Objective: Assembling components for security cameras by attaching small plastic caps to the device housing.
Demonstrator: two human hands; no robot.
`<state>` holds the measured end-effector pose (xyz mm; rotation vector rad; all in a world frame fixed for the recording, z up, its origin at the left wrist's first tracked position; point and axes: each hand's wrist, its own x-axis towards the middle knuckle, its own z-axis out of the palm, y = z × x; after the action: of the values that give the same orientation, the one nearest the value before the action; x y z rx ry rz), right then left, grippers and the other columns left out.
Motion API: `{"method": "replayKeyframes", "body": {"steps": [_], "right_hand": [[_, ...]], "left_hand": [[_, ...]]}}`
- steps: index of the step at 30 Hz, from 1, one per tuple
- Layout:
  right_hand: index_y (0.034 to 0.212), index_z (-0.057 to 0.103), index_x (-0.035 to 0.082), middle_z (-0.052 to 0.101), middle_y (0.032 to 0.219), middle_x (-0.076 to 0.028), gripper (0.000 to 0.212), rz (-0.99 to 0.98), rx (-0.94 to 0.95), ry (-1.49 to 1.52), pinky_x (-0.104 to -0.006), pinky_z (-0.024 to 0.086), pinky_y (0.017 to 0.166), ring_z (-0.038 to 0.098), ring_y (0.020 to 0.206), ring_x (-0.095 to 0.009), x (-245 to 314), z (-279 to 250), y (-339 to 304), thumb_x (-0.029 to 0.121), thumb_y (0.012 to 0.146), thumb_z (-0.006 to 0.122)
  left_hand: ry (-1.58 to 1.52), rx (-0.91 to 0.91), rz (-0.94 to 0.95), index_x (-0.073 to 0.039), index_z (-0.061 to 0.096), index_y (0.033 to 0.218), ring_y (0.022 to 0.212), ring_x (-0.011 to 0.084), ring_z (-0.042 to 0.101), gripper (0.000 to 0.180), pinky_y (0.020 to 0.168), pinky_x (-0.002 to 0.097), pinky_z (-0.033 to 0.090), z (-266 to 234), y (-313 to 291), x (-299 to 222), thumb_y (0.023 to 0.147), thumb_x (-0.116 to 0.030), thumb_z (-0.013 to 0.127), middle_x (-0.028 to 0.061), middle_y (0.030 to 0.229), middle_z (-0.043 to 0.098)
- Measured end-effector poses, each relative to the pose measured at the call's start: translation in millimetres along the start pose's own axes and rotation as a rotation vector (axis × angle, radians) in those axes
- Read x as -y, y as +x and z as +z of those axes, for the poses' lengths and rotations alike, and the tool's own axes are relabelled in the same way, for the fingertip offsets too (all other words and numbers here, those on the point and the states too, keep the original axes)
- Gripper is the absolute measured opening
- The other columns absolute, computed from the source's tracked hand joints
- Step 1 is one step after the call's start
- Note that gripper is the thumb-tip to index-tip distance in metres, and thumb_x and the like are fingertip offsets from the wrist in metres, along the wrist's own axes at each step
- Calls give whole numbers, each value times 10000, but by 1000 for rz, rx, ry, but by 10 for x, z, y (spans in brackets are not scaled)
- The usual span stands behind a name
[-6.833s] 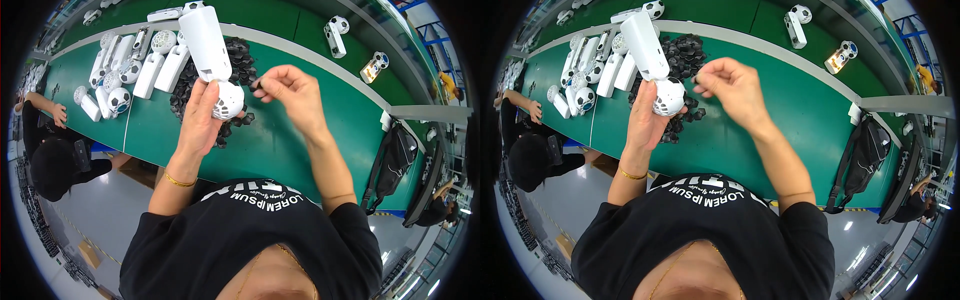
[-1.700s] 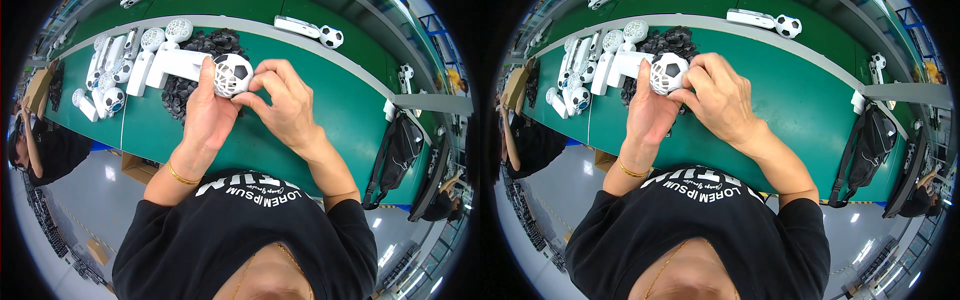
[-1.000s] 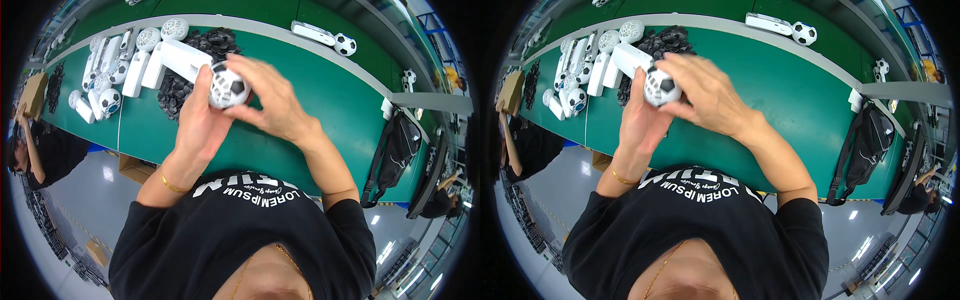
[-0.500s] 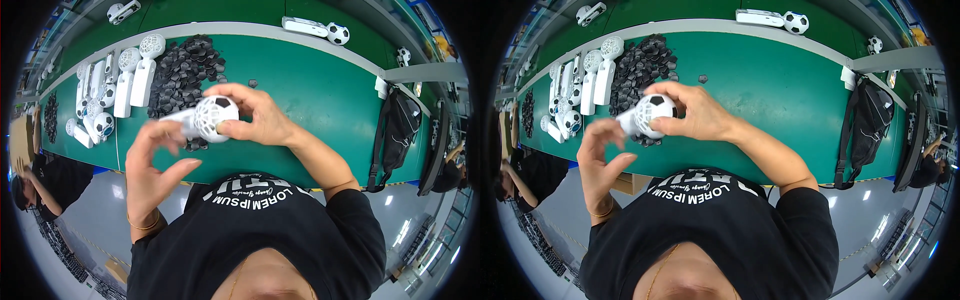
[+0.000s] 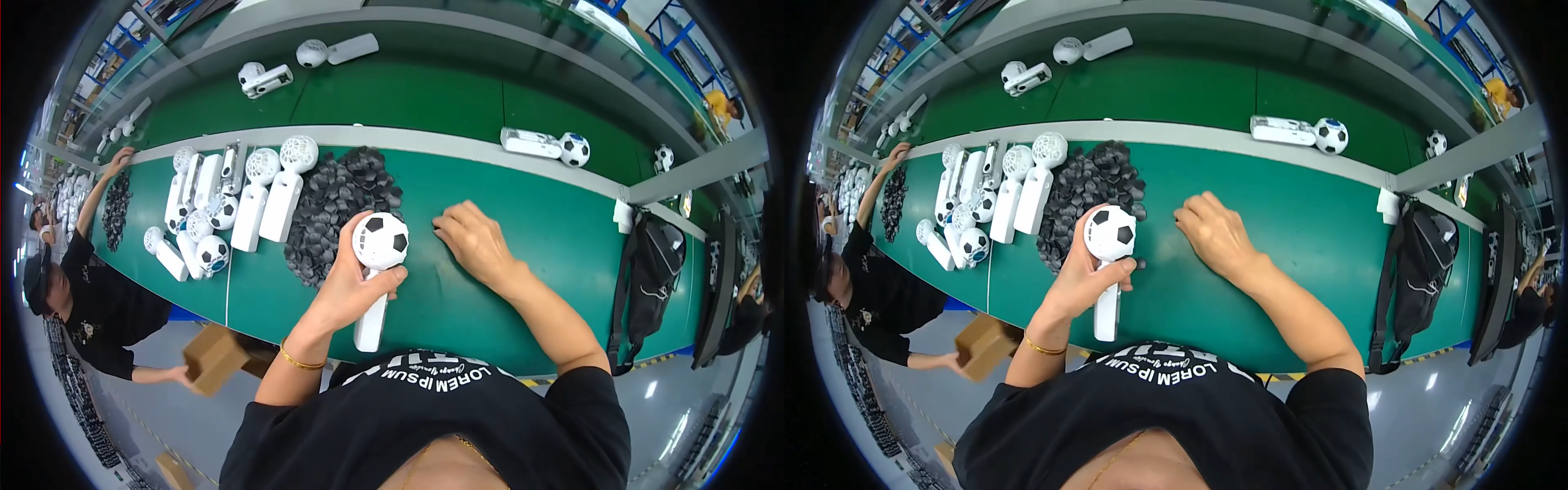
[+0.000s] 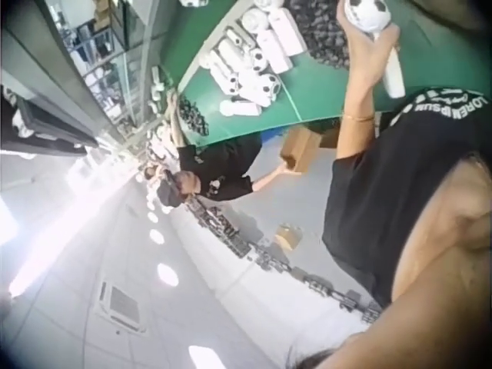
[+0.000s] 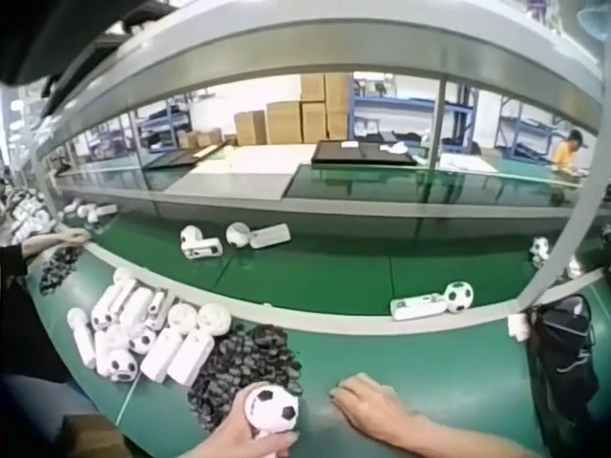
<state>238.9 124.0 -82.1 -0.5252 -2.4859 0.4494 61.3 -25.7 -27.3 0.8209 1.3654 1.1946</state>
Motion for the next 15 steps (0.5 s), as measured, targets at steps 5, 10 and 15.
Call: {"method": "replayKeyframes", "body": {"steps": [5, 10, 15], "right_hand": [[866, 621, 1, 587, 835, -114, 130, -157, 74, -110, -379, 521, 592, 598, 758, -292, -51, 26, 63, 27, 750, 675], [878, 619, -21, 601, 817, -132, 91, -105, 64, -94, -356, 510, 609, 609, 735, -282, -125, -26, 192, 26, 801, 632], [935, 648, -4, 613, 832, 12, 96, 509, -26, 904, -200, 436, 562, 525, 682, -43, 211, -306, 418, 72, 884, 622]], "left_hand": [[-181, 60, -38, -114, 39, 1432, 879, 160, 566, 866, 698, 365, 587, -25, 16, -55, 818, -10, 640, 109, 1108, 467], [-100, 1, 65, -54, -2, 1444, 1061, 195, 521, 935, 902, 352, 490, -4, 183, 1, 783, 9, 657, 136, 1224, 439], [-142, -81, 189, 12, 56, 1429, 1166, 181, 487, 900, 941, 316, 448, 46, 291, -48, 785, -14, 683, 123, 1272, 454]]}}
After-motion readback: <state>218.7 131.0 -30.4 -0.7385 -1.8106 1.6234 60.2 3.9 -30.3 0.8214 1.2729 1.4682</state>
